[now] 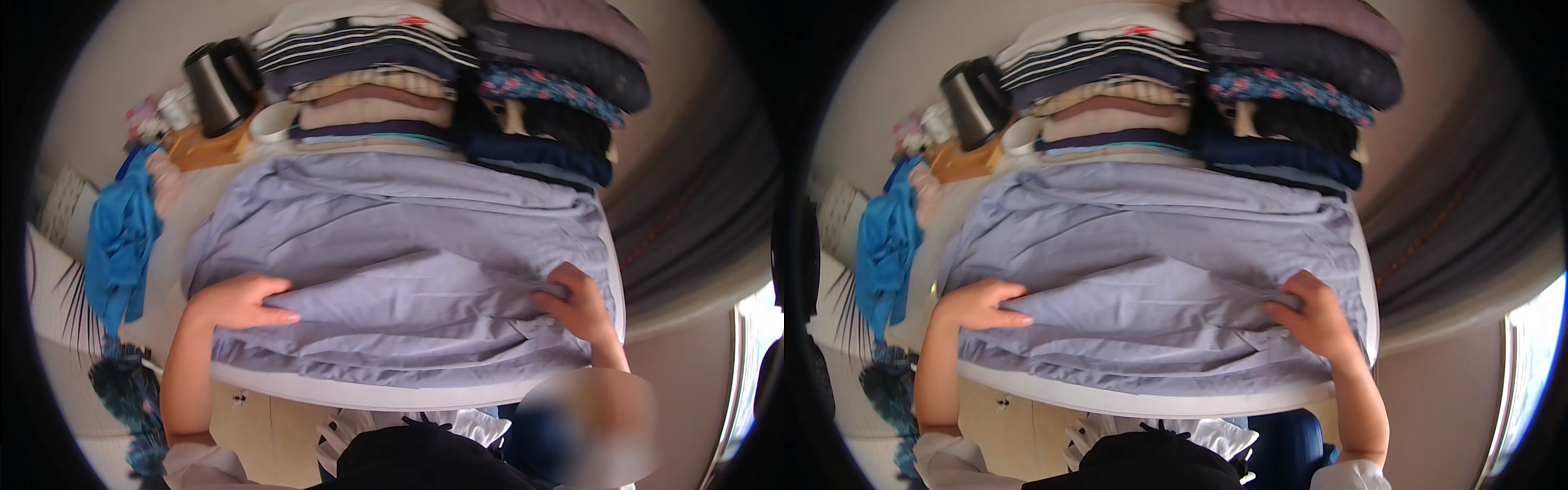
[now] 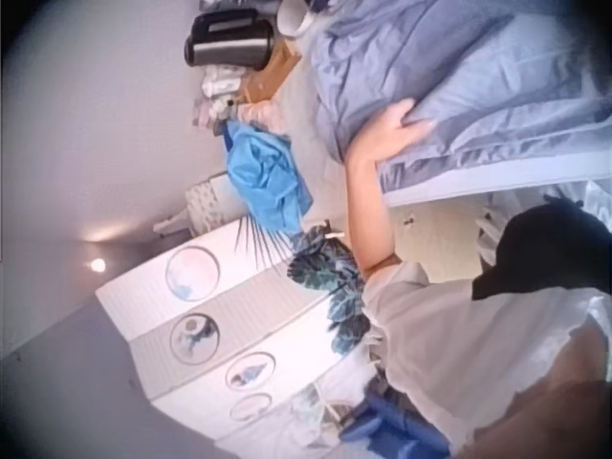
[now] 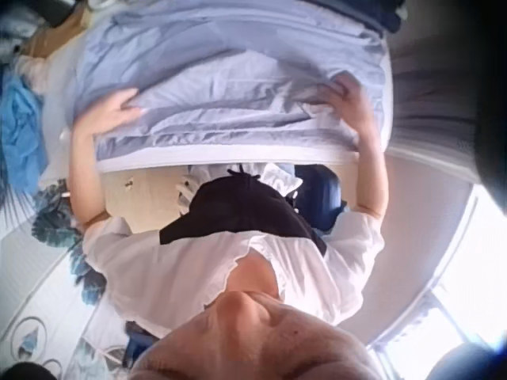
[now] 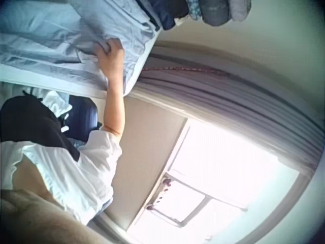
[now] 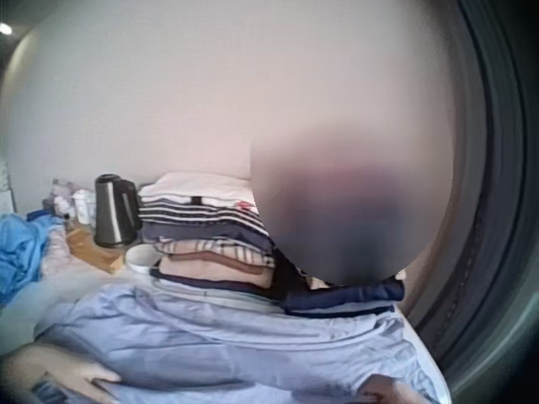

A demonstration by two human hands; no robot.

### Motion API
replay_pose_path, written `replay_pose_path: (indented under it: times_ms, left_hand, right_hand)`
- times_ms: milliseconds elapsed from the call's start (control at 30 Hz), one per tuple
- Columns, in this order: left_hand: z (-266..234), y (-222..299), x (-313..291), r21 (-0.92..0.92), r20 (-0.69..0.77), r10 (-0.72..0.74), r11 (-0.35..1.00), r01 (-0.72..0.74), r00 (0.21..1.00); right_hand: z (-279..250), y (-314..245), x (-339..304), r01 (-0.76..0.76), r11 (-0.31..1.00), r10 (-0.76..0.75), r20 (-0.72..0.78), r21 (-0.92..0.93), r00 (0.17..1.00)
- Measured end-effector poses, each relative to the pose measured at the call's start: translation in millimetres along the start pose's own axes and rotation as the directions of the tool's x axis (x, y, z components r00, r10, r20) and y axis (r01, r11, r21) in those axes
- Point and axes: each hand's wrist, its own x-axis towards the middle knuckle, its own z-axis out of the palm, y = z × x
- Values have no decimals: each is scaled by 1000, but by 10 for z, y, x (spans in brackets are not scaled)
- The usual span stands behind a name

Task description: The person folds a light gray button-up shirt on a white table. They smooth the fabric, fold the sleeves inward, fold the body in half, and then fold the collar over the top. The folded shirt is placed on a stack of other folded clothes.

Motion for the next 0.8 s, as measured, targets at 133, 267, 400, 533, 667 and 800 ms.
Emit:
replay_pose_path:
  times_ms: [133,267,400,533,667,800]
  left_hand:
    - [36,-169,-22,-65,12,71,995,-70,997]
    - [-18,-174,-116,-183,97,-6,983,24,995]
    - [-11,-296,-332,-280,145,-50,956,89,988]
    - [-35,-352,-589,-165,139,-176,966,198,975]
    - [130,-470,-743,-261,-8,-193,948,184,981]
    - [329,-388,-885,-612,-226,-114,789,-50,967]
  right_hand:
    - [-189,-58,-70,-53,913,121,-145,404,982]
    - [-285,107,-174,-194,948,224,-95,252,970]
    - [-221,289,-221,-310,936,310,28,166,950]
    - [-137,324,-316,-87,991,81,-59,-104,995]
    - [-14,195,-337,156,946,-185,-75,-285,980]
    - [35,63,-352,13,969,-39,-100,-248,994]
